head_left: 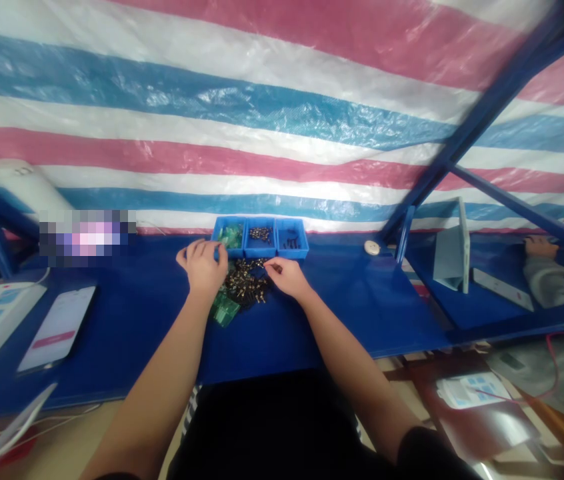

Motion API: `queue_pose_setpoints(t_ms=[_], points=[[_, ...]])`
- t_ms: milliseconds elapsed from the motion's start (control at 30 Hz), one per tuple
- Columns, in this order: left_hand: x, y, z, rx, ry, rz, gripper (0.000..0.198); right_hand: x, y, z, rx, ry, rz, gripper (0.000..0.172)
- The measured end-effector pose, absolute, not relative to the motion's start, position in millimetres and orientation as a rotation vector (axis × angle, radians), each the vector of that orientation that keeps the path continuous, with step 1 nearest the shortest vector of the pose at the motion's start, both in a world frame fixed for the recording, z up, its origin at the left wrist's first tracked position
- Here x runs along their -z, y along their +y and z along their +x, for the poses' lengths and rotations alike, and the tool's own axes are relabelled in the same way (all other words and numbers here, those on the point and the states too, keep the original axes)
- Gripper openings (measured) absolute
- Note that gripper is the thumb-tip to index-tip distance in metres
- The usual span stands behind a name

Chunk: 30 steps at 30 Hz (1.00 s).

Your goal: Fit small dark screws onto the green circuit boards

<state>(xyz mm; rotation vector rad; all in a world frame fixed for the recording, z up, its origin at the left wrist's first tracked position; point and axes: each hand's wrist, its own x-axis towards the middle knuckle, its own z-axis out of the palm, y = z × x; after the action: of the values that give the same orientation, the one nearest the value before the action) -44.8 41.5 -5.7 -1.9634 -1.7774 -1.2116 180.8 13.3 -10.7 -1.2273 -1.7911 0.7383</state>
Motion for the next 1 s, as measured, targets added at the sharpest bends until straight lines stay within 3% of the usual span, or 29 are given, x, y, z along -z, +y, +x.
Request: queue_pose_setpoints(t_ms=[233,433,733,1000], points=[[10,41,-46,1.184,-1.727,-2.033,0.022,8,11,178,-0.756,-1.811,-1.189,0.020],[6,38,-41,1.169,-1.770,-2.084,0.033,6,12,182,-0.758,-1.880,-1.219,0.019],[5,37,-43,1.152,-1.753,-2.118,0.022,1,13,198,-0.801,-2.119,-1.104,0.020],[-4,17,-35,1.246,-1.617,-2.221,0.018,3,13,193,-0.695,-2.113,-1.156,0.012]])
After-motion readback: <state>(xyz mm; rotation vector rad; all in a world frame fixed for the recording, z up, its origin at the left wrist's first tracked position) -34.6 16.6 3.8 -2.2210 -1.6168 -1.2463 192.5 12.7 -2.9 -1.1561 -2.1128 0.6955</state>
